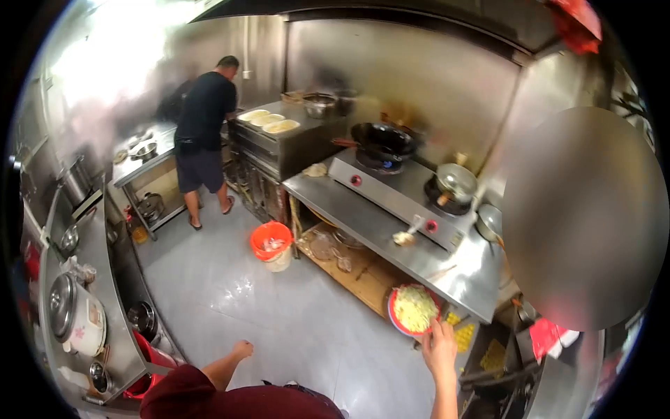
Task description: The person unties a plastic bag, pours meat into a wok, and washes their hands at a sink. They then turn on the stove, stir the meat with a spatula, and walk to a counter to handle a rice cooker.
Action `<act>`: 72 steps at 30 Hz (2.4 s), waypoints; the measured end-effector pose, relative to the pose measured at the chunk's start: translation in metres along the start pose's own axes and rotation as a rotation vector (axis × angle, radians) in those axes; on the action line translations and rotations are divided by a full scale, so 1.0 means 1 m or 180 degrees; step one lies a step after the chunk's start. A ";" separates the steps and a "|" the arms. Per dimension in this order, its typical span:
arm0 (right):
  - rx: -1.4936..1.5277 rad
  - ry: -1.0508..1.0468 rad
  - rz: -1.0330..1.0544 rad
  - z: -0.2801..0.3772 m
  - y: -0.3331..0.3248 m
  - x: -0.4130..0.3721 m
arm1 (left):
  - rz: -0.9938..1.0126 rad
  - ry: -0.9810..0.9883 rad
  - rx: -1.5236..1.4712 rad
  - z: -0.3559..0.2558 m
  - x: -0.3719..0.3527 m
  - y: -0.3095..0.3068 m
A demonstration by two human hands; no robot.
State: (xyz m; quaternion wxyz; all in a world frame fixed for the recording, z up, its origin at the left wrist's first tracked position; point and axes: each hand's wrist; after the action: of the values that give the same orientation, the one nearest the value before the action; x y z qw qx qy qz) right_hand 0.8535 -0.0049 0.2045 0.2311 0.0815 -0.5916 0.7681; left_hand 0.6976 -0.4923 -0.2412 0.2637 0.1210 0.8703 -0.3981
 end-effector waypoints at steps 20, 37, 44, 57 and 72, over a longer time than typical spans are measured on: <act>0.0635 -0.0832 0.0277 -0.082 0.126 0.417 | 0.0360 -0.0541 -0.1238 -0.181 0.088 0.006; 0.0836 -0.1746 -0.0338 0.121 0.229 0.580 | -0.3204 0.2390 -0.0130 -0.455 0.224 -0.692; 0.0721 -0.1963 -0.0011 0.213 0.281 0.606 | -0.2563 0.3226 -0.0055 -0.569 0.252 -0.761; 0.1027 -0.2223 0.0604 0.266 0.386 0.672 | -0.2079 0.2905 -0.0807 -0.538 0.394 -0.740; 0.0779 -0.0695 0.1644 0.388 0.511 0.648 | -0.0224 0.1127 -0.2318 -0.495 0.766 -0.601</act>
State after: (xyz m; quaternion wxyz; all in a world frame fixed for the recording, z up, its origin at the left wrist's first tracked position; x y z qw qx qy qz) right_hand -0.0046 -0.3036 0.1290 -0.0483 0.0376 -0.5173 0.8536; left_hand -0.3717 -0.5101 -0.0191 0.1215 0.0566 0.9899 -0.0457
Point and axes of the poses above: each hand's wrist, its own x-axis towards the middle knuckle, its own y-axis out of the palm, z = x × y, and after that the axes turned 5 degrees about z, right-handed
